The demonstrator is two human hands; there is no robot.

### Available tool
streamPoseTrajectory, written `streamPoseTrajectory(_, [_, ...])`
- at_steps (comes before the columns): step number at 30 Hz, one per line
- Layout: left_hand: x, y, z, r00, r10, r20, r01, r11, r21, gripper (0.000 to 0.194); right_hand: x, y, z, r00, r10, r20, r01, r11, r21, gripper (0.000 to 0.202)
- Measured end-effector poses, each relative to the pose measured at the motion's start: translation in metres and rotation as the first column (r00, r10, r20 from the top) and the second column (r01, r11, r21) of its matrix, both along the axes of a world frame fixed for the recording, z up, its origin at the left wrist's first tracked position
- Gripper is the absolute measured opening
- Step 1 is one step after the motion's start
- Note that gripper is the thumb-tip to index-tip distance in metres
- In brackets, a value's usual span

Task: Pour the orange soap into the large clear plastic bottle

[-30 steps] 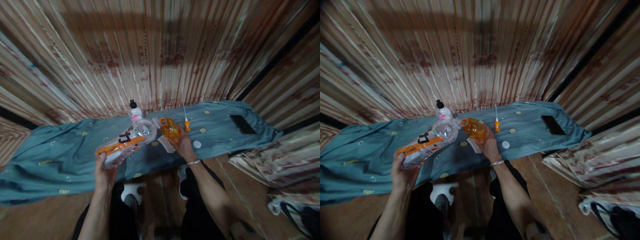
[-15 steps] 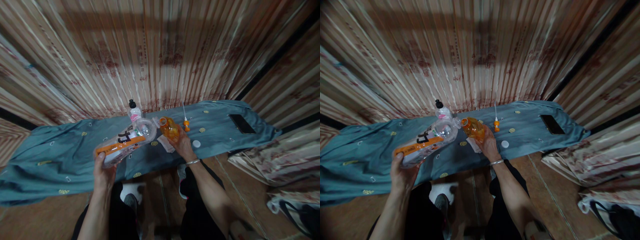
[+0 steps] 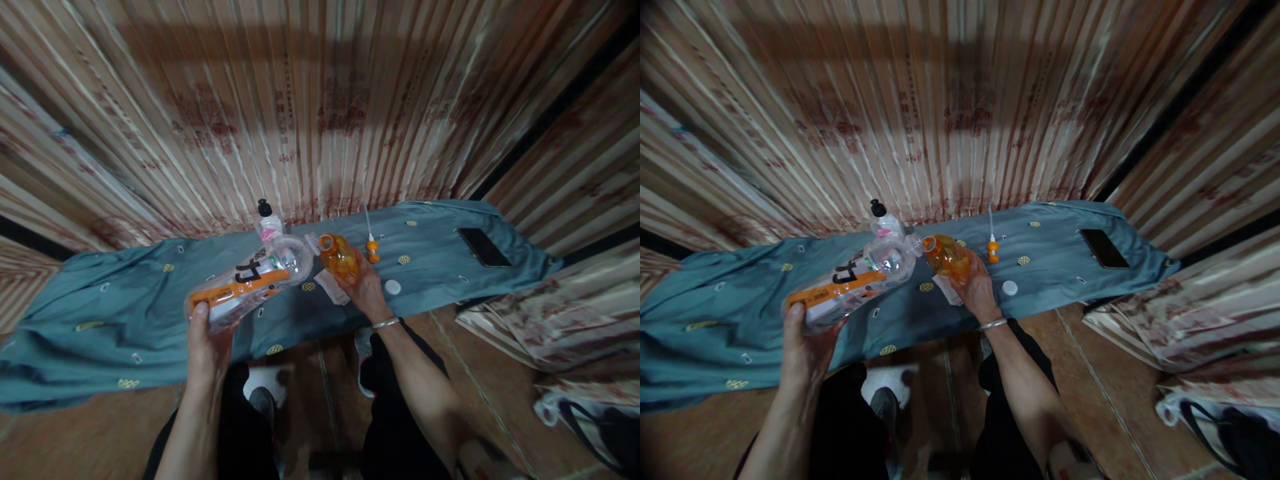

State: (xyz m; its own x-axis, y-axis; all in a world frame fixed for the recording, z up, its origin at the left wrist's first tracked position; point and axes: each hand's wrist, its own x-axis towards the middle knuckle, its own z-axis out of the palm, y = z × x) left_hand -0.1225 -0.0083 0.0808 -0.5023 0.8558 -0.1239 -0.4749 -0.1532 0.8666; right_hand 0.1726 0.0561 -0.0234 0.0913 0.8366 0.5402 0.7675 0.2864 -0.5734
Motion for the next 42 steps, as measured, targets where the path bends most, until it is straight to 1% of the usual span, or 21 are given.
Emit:
streamPoseTrajectory(8, [-0.0004, -0.0041, 0.0019, 0.999, -0.045, 0.000, 0.045, 0.998, 0.033, 0.057, -0.0002, -0.0012, 0.0012, 1.000, -0.001, -0.008, 0.001, 1.000, -0.019, 0.076])
streamPoseTrajectory(15, [-0.0005, -0.0054, 0.0033, 0.997, -0.069, -0.019, 0.069, 0.998, -0.004, 0.054, -0.0011, -0.0008, 0.0038, 1.000, -0.016, 0.001, 0.016, 1.000, -0.018, 0.076])
streamPoseTrajectory(21, [-0.0017, -0.0075, 0.0050, 0.997, -0.074, -0.006, 0.074, 0.997, -0.022, 0.039, -0.0018, -0.0009, 0.0039, 1.000, -0.015, -0.008, 0.015, 0.999, -0.031, 0.075])
streamPoseTrajectory(26, [-0.0042, -0.0088, 0.0039, 0.997, -0.072, -0.012, 0.072, 0.997, -0.034, 0.040, -0.0014, -0.0019, 0.0059, 1.000, 0.001, -0.017, -0.001, 0.999, -0.035, 0.071])
streamPoseTrajectory(31, [-0.0052, -0.0085, -0.0002, 0.997, -0.073, -0.033, 0.072, 0.997, -0.004, 0.038, -0.0012, -0.0017, 0.0078, 1.000, -0.005, -0.004, 0.005, 0.998, -0.056, 0.074])
streamPoseTrajectory(35, [-0.0071, -0.0086, -0.0030, 0.996, -0.076, -0.047, 0.077, 0.997, 0.009, 0.041, -0.0010, -0.0012, 0.0064, 1.000, -0.008, 0.011, 0.008, 0.999, -0.039, 0.075])
streamPoseTrajectory(39, [-0.0086, -0.0087, -0.0038, 0.994, -0.091, -0.059, 0.092, 0.996, 0.013, 0.035, -0.0007, -0.0015, 0.0049, 1.000, -0.004, 0.021, 0.005, 1.000, -0.031, 0.075])
streamPoseTrajectory(42, [-0.0082, -0.0087, -0.0031, 0.993, -0.095, -0.064, 0.096, 0.995, 0.018, 0.035, -0.0013, -0.0016, 0.0050, 1.000, -0.013, 0.010, 0.014, 0.999, -0.031, 0.074])
